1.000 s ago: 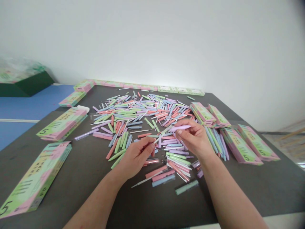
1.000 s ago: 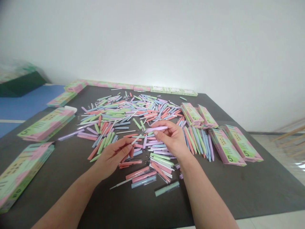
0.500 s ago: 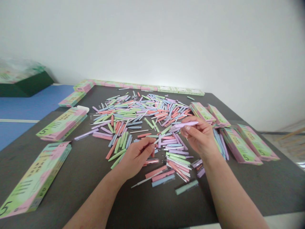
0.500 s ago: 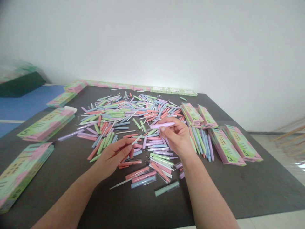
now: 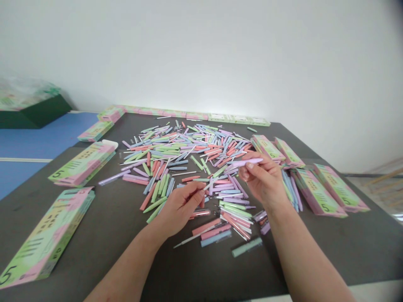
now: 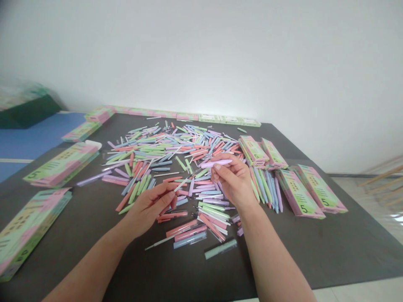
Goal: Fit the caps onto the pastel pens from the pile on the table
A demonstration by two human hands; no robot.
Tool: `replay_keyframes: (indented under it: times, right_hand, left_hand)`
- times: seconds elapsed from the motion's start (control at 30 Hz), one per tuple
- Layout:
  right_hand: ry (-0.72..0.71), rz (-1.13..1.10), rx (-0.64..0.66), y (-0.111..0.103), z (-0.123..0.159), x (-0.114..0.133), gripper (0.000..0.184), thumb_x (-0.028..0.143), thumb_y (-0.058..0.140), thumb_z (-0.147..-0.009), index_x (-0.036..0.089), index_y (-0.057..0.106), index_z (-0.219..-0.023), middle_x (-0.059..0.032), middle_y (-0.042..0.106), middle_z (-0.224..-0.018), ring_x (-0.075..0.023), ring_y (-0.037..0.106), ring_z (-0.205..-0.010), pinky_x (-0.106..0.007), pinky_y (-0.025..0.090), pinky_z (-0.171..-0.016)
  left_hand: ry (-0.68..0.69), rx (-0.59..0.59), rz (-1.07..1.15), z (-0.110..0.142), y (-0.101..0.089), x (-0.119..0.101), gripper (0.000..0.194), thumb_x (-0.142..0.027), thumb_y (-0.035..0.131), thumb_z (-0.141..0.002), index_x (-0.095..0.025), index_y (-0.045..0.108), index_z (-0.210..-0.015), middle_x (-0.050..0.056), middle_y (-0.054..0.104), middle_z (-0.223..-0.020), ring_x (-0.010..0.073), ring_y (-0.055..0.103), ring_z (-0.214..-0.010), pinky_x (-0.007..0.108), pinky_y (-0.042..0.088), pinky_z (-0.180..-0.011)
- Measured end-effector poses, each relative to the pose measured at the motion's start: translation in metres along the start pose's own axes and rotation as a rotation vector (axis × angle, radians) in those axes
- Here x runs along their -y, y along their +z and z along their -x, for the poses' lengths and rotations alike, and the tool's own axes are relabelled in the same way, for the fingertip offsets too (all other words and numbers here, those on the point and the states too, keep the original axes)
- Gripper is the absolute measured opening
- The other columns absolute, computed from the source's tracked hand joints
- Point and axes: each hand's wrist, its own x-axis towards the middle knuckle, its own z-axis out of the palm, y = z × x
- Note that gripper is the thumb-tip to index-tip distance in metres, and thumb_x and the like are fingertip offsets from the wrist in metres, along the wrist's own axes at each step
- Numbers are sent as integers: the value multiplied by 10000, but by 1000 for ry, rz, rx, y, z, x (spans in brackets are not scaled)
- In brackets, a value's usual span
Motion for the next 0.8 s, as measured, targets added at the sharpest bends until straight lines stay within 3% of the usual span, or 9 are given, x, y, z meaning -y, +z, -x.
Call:
replay_keyframes:
  times: [0.13,0.23,0.37,0.53,0.8]
  right_hand:
    - [33,-48,-32,4,-1,0,82,228,669,-780,193,647,-851,24,535,-603,-82,457,-502,-201,369,-450]
    - [115,-102,-58,7,-2,0,77,258,642,-774,195,600,-785,15,573,-685,-60,408,-437,-174,287,-354]
    - [197,-101,-1,10,0,-1,93,270,632,-781,182,618,-806,6,597,-689,-44,375,-387,-168,234,-317]
    - [148,90,96,12,7,-5,152,266,684,-797,180,675,-922,8,623,-673,-39,430,-373,-181,278,-340]
    - [108,349,65,22,12,-2,132,268,737,-743,159,666,-764,42,544,-503,-56,423,-386,-192,301,-369]
  left_hand:
    - [3,1,3,0,0,-1,363,-445,439,-925,-156,592,-1082,3,522,-745,99,468,-610,172,440,-484]
    - [-8,-6,15,0,1,-1,367,-447,449,-920,-161,586,-1106,0,521,-747,96,465,-593,174,430,-472]
    - [-11,-18,7,0,1,-2,368,-435,450,-922,-155,580,-1120,-1,534,-744,90,463,-568,180,414,-470]
    - [14,-9,-43,-1,1,-2,347,-417,438,-930,-151,588,-1095,-2,547,-734,97,469,-587,194,407,-509]
    - [88,27,-178,-1,1,-5,286,-365,393,-961,-176,589,-1049,-8,573,-750,108,489,-634,210,402,-597]
